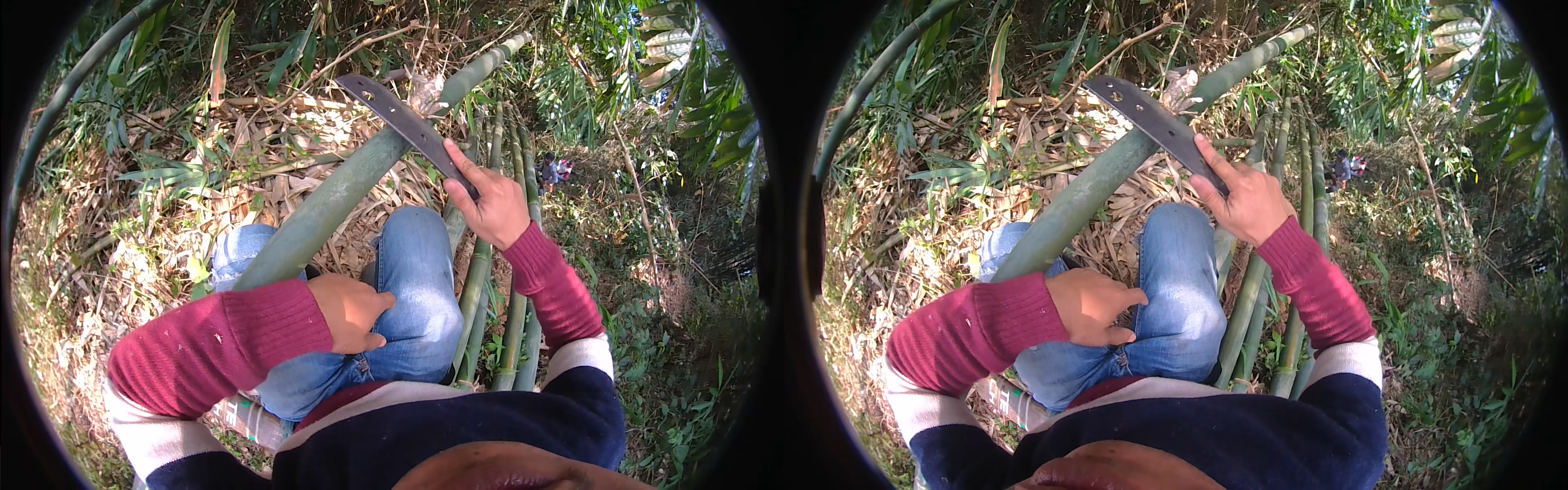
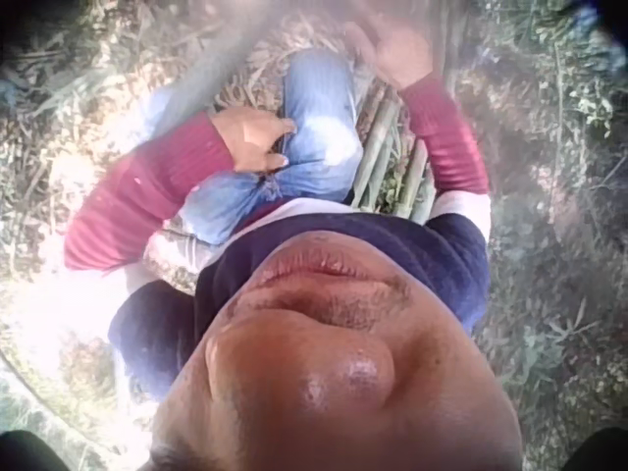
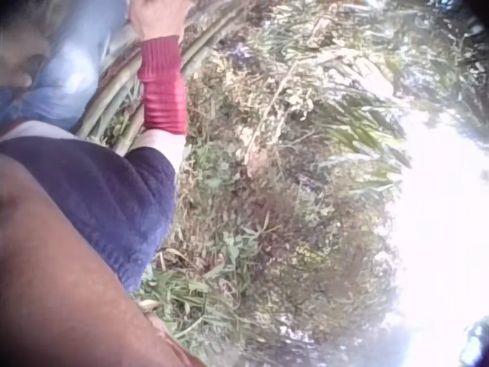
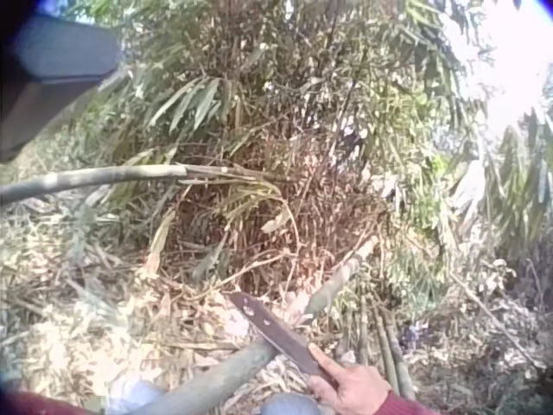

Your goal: The person sits on the ground in a bamboo grove and uses a large machete to cut a long bamboo stalk into shorter segments. They hold the stalk between their legs and repeatedly strike it with the blade to sever it.

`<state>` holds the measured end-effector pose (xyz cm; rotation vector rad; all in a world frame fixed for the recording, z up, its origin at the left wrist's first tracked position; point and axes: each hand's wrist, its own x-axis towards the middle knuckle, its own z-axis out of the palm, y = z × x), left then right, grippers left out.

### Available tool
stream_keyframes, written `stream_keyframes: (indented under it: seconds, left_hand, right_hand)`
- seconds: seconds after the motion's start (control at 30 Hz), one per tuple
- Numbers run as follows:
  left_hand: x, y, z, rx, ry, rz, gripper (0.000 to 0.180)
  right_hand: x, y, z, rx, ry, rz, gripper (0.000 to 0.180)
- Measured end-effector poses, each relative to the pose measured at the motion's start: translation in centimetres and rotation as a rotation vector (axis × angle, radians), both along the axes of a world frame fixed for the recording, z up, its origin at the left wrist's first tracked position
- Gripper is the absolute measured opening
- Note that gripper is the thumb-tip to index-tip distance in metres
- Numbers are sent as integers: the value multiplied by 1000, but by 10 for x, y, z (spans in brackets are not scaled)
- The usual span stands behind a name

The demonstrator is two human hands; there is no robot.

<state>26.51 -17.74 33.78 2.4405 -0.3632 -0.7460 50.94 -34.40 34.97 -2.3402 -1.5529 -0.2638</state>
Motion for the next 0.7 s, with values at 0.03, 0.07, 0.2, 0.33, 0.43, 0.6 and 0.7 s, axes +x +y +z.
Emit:
stream_keyframes:
  seconds: [0.03, 0.07, 0.2, 0.33, 0.43, 0.6, 0.7]
  left_hand:
    - [2, 1, 2, -50, 9, -2, 55]
    - [5, 4, 3, 2, -6, -9, 56]
    - [6, 8, -3, 130, 38, -26, 59]
    - [8, 3, 2, 94, 73, -39, 60]
    - [7, 6, 0, 83, 41, -68, 59]
    - [6, 5, -3, 56, -3, -45, 58]
    - [9, 5, 1, 91, -24, -37, 57]
  right_hand:
    - [-17, -4, -4, -47, 31, -9, 70]
    - [-29, -7, 2, -112, -41, 89, 68]
    - [-37, -11, 7, -167, -110, 197, 67]
    - [3, -5, 6, -87, -24, 22, 70]
    - [-49, -11, 18, -179, -46, 276, 71]
    - [0, 5, 23, -185, -57, -76, 67]
    - [-27, -2, 24, -214, -4, 27, 67]
